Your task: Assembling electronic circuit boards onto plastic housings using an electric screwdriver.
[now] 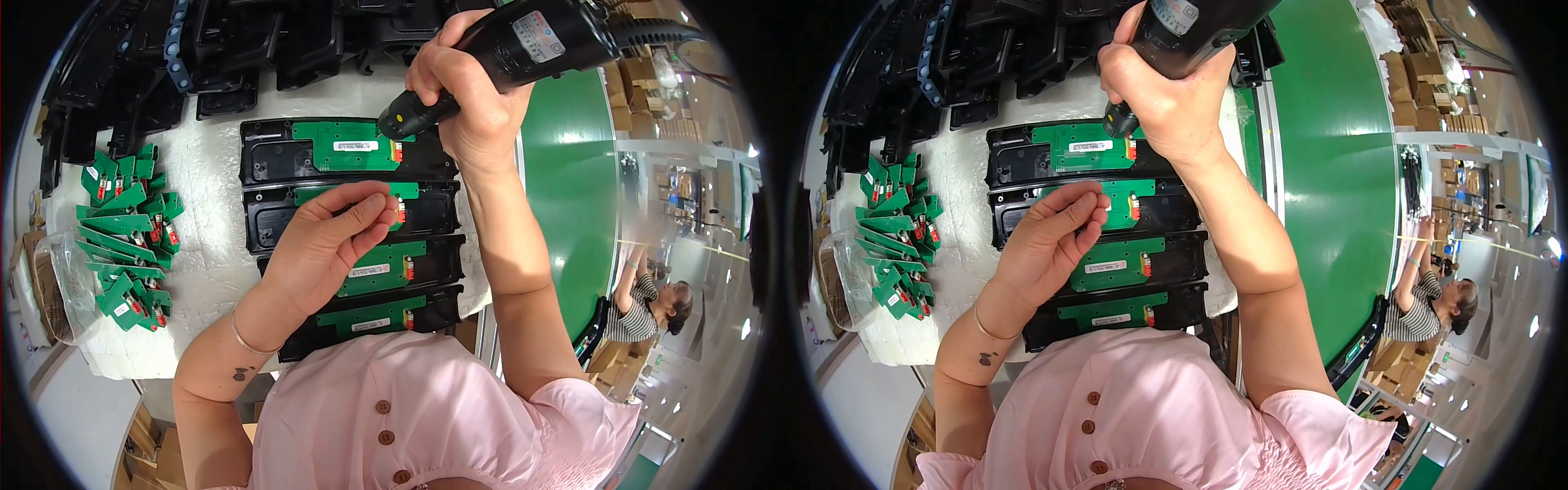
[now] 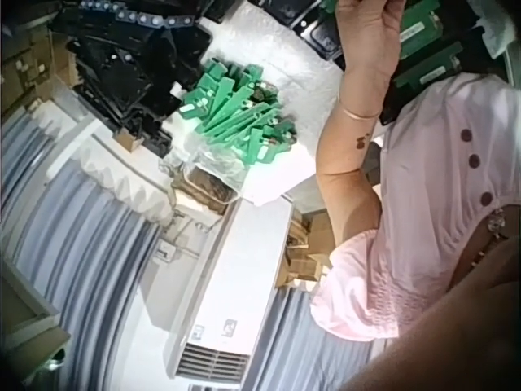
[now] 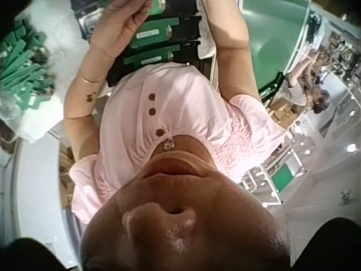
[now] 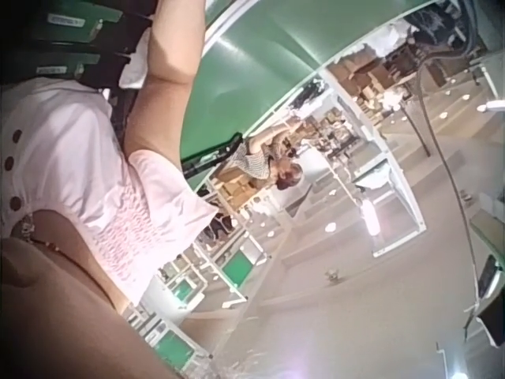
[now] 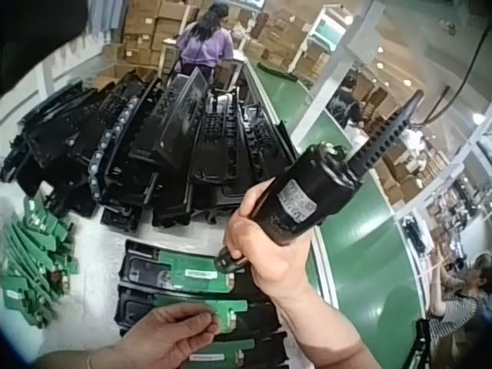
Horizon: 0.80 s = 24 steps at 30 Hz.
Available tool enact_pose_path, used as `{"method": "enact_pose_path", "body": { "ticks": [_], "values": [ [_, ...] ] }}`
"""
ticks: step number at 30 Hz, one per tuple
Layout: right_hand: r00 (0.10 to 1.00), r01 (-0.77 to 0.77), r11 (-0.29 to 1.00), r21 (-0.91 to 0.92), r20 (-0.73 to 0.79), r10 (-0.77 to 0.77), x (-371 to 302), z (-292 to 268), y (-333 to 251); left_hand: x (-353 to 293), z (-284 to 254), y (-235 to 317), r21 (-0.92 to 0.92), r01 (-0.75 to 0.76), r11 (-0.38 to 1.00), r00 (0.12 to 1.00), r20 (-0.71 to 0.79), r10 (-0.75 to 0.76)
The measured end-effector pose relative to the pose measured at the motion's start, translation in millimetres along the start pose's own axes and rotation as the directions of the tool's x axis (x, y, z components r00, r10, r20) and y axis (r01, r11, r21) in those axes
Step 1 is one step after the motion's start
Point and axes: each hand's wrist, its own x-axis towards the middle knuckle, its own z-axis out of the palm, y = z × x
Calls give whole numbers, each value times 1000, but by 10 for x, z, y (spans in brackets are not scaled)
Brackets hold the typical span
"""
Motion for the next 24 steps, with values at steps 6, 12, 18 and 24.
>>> {"method": "enact_pose_path", "body": {
  "ticks": [6,12,18,24],
  "values": [
    [955,228,936,268,126,-269,-236,16,-360,16,-112,0,-177,-33,984,999,-14,31],
    [898,181,926,331,328,-292,-452,16,-696,29,-113,13,-254,-45,966,996,65,63],
    [867,248,904,349,337,-368,-385,53,-603,27,-89,24,-283,-22,959,987,146,66],
    [993,116,954,276,0,-120,-86,269,-53,29,11,47,-164,77,983,996,46,-70]
  ]
}}
